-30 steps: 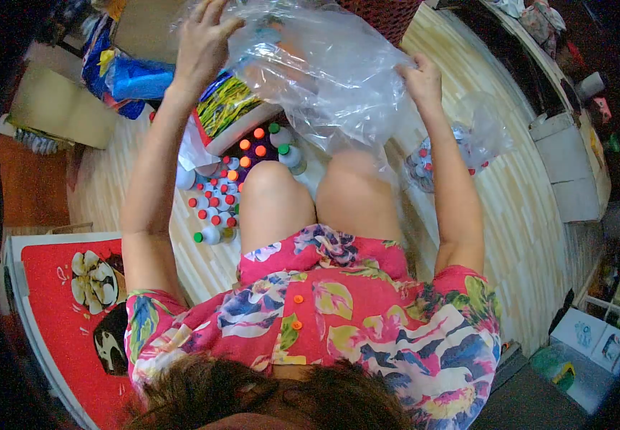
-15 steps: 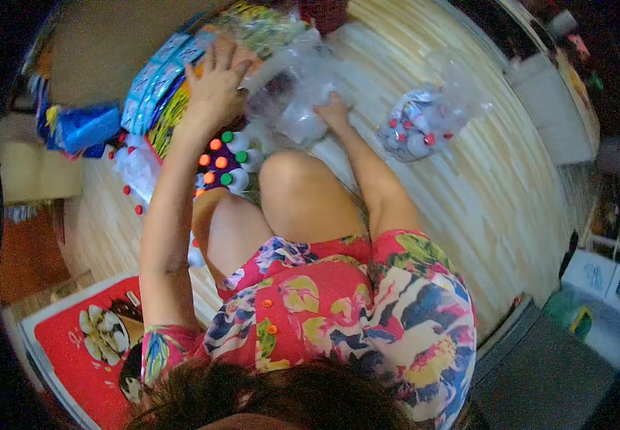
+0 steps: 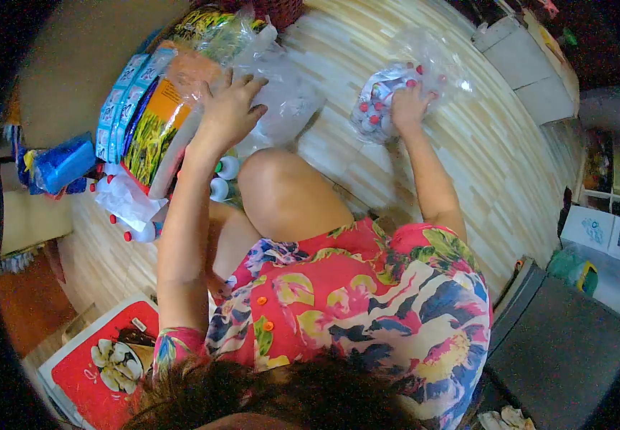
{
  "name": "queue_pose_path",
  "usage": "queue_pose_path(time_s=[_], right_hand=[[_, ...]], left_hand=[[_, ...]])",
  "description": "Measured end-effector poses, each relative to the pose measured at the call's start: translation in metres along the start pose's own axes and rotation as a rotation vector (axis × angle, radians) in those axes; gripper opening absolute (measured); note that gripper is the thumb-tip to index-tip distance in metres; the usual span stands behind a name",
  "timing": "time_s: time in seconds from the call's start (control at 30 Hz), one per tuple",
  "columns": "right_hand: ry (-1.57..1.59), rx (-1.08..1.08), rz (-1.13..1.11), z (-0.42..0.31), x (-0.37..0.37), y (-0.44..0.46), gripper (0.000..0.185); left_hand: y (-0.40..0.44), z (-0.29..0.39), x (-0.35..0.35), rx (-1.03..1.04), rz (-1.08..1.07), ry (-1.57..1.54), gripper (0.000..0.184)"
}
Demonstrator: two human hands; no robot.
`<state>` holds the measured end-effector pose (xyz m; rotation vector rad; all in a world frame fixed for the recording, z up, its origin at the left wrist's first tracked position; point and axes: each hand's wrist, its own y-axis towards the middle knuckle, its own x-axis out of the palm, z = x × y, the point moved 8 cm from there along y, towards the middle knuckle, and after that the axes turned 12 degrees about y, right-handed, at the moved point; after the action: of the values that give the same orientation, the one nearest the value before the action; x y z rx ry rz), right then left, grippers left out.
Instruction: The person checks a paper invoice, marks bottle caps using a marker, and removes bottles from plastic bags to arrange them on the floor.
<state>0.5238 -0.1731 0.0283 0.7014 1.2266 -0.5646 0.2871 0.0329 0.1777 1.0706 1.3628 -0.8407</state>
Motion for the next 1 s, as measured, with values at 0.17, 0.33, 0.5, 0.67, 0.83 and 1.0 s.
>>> queue_pose_path(time_s=[0.17, 0.33, 0.5, 0.67, 0.83, 1.0], right_hand=[[0.441, 0.022, -0.171, -0.012, 0.018, 0.02, 0.016], [0.767, 0.113, -0.032, -0.039, 0.017, 0.046, 0.022], [0.922, 0.159, -0.148, -0.053, 0.017, 0.046, 0.027], [1.018, 0.044, -0.233, -0.103, 0.007, 0.038, 0.025], [1.046, -0.086, -0.377, -0.164, -0.014, 0.026, 0.024], [1.152, -0.246, -0.377, -0.191, -0.037, 0.025, 0.018]], left_hand=[[-0.004, -0.02, 0.053, -0.079, -0.207, -0.065, 0.046], [-0.004, -0.039, 0.06, -0.137, -0.344, -0.052, 0.048], [0.006, -0.028, 0.063, -0.083, -0.325, -0.111, 0.045], [0.023, -0.008, 0.089, 0.015, -0.45, -0.174, 0.044], [0.033, 0.012, 0.139, 0.074, -0.612, -0.222, 0.048], [0.046, 0.032, 0.165, 0.04, -0.463, -0.643, 0.077]])
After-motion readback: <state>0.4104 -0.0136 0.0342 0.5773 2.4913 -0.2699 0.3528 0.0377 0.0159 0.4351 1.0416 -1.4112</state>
